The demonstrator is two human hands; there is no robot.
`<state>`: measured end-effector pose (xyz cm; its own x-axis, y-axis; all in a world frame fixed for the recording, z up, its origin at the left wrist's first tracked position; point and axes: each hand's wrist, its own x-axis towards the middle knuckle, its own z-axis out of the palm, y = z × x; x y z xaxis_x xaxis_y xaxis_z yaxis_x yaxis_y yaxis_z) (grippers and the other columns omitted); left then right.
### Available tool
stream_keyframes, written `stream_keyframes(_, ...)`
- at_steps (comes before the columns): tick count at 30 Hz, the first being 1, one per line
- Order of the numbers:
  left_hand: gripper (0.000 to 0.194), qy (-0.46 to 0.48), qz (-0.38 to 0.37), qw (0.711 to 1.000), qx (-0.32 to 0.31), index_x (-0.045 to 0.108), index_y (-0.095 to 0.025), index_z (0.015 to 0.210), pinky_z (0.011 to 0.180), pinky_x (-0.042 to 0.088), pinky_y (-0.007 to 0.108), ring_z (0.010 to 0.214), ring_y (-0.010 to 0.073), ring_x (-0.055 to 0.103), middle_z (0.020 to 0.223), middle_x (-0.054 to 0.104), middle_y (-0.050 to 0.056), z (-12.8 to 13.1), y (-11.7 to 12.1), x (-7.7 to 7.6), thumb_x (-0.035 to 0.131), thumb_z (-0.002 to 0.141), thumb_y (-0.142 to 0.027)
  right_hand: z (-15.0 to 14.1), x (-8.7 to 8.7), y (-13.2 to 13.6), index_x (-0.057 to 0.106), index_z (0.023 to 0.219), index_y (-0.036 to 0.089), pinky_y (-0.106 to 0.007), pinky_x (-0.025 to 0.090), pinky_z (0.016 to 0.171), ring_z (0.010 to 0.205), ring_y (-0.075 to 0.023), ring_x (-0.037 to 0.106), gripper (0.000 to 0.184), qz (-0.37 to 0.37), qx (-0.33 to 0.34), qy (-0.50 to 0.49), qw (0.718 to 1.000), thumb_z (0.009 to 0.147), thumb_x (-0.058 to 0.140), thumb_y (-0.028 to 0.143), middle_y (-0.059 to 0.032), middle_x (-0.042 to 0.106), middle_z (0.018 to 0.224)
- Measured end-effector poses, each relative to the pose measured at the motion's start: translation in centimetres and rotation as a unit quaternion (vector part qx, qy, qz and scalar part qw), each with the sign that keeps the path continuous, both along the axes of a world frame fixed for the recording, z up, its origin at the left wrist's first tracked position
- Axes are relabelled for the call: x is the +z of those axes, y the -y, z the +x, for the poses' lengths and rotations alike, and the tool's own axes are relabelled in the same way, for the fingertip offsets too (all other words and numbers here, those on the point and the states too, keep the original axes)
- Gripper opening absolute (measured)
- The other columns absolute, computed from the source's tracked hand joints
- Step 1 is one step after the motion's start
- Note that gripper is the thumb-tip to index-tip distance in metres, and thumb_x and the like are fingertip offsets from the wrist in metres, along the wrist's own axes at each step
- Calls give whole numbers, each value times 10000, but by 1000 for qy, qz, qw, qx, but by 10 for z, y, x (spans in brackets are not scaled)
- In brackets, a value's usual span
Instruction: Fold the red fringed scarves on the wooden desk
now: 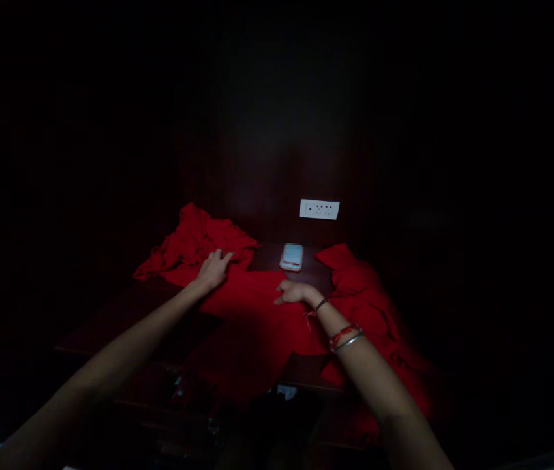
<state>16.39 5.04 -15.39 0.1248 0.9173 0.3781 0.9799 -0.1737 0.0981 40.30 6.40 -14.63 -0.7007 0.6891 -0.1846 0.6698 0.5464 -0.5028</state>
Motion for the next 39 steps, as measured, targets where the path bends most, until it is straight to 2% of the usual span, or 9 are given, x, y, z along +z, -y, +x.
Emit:
stream_keyframes(5,449,-50,-92,962,-251,446,-262,1121,884,247,366,1028,217,394,1093,493,41,6,3,-2,441,684,-158,-29,19,13,573,839,119,-192,392,531,557,-80,491,275,-38,-54,-151,986,772,406,327,-15,600,745)
stream_keyframes(10,288,-24,-27,989,-143,582,-215,877,823,289,365,955,216,416,956,537,50,-35,-14,10,364,710,-129,-24,16,3,582,810,122,-196,399,547,603,-105,533,294,42,-85,79,992,796,392,346,-64,608,748)
stream_keyframes(15,282,-45,-56,996,-44,593,-196,848,790,335,346,965,227,400,998,480,74,-74,-15,16,389,674,-109,1,8,5,599,770,122,-220,386,640,746,-167,547,143,108,-95,133,981,635,599,171,-92,611,812)
stream_keyframes(20,487,-72,-118,978,-156,449,-258,1093,873,264,400,1073,230,319,1181,383,40,-46,8,17,478,618,-155,-24,26,36,575,816,107,-216,376,646,748,-138,527,220,175,-66,34,982,776,428,265,-79,596,845)
stream_keyframes(23,369,-126,-119,962,-211,532,-276,965,918,124,474,1021,210,371,1005,523,13,-41,9,19,450,638,-125,-42,25,45,583,748,121,-193,387,569,661,-115,530,286,96,14,17,995,784,412,348,-31,604,730)
stream_keyframes(26,280,-135,-57,981,-124,592,-235,740,908,122,479,969,206,409,877,564,24,-58,3,21,396,644,-60,-35,14,34,599,742,99,-212,406,612,717,-147,553,288,97,-80,95,987,786,421,321,-92,613,751)
stream_keyframes(29,240,-100,-4,995,-24,592,-223,741,878,169,505,1038,251,361,1057,508,44,-66,9,20,409,661,-91,-13,0,12,556,957,70,-251,387,749,930,-200,509,266,146,-157,103,971,762,464,226,-172,553,999)
stream_keyframes(35,273,-63,-18,981,-185,535,-198,946,869,315,290,987,159,440,1044,522,47,0,47,2,306,798,-183,1,-25,-9,456,1123,132,-226,341,848,1030,-178,453,479,160,-139,84,974,654,548,104,-100,498,1129)
stream_keyframes(39,373,-54,-109,981,-151,508,-146,1015,830,355,300,948,186,487,1019,544,94,31,34,-8,214,852,-307,1,-15,-7,435,1117,145,-220,349,827,1001,-163,469,393,217,-163,38,962,727,475,137,-85,511,1104)
